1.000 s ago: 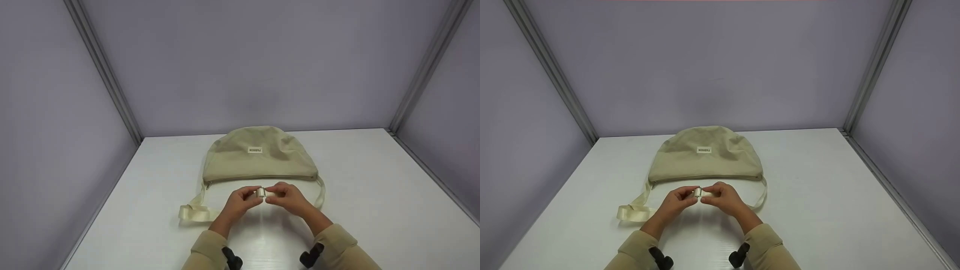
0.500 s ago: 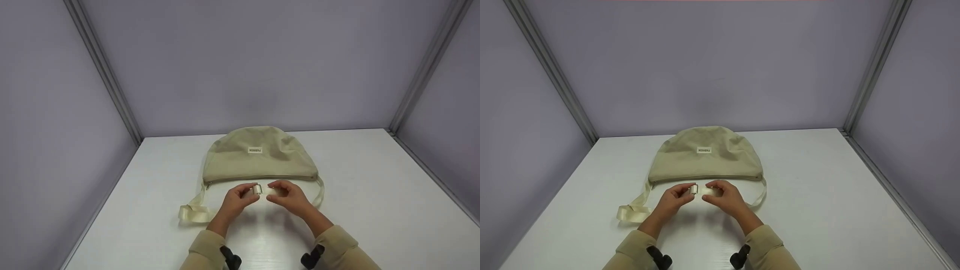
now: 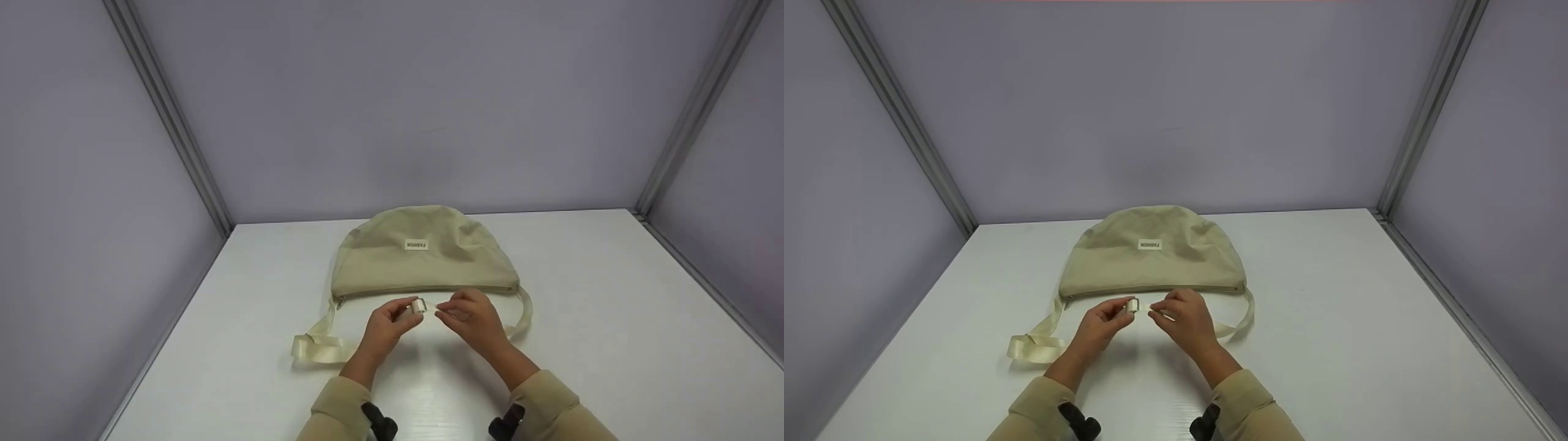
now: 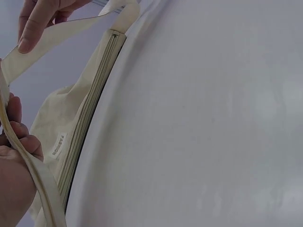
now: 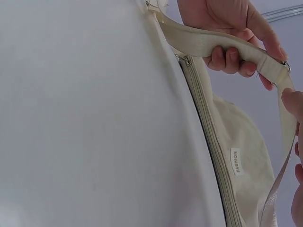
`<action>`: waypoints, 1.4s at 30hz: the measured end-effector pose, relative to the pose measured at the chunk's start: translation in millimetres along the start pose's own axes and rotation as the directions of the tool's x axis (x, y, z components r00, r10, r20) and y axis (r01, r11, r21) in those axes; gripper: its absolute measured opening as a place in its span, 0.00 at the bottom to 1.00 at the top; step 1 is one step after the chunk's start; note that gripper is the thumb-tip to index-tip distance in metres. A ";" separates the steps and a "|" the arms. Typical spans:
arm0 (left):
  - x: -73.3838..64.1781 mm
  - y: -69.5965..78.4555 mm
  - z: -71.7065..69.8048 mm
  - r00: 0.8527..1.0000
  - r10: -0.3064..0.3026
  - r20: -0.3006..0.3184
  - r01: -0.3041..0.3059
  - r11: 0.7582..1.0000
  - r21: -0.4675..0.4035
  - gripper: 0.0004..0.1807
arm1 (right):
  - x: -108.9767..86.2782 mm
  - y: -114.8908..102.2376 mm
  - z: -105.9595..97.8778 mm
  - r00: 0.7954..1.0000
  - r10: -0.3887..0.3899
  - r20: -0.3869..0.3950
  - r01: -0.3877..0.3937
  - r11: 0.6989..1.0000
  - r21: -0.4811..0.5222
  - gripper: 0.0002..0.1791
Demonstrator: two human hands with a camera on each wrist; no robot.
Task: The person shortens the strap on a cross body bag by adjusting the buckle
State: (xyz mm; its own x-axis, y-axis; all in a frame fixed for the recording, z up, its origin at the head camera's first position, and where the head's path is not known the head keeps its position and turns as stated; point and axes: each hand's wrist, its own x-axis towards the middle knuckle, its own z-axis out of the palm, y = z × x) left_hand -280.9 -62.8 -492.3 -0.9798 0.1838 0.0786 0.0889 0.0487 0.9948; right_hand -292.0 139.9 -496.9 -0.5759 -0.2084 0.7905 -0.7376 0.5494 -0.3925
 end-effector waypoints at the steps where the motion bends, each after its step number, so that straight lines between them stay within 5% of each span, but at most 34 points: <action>1: 0.0 -0.5 0.1 1.000 -0.009 -0.002 0.009 1.000 -0.008 0.24 | 0.0 0.1 0.8 1.000 -0.021 -0.006 0.020 1.000 -0.016 0.10; 8: 2.0 -3.2 1.8 0.999 -0.037 -0.030 0.036 0.999 -0.028 0.23 | 0.8 -2.0 3.1 0.993 -0.116 -0.021 0.114 0.990 -0.089 0.11; 21: 0.4 1.0 6.9 0.999 -0.037 0.017 0.037 0.999 -0.033 0.24 | 2.3 -6.3 6.4 0.992 -0.128 -0.015 0.126 0.989 -0.078 0.10; 36: 1.3 2.3 1.1 0.999 -0.011 0.031 0.011 1.000 0.010 0.23 | 2.1 -6.3 4.7 0.999 -0.051 0.016 0.051 0.999 0.003 0.14; 42: 0.2 4.3 0.4 0.999 0.016 0.039 -0.017 1.000 0.017 0.23 | 1.9 -0.4 -0.2 0.992 -0.019 0.122 0.019 1.000 0.004 0.15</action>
State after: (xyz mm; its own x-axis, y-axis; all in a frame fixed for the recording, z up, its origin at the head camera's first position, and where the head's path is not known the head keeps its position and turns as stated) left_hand -280.6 -62.2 -488.0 -0.9705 0.2229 0.0921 0.1085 0.0626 0.9921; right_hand -292.7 139.5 -495.1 -0.6003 -0.3161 0.7346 -0.7497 0.5425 -0.3791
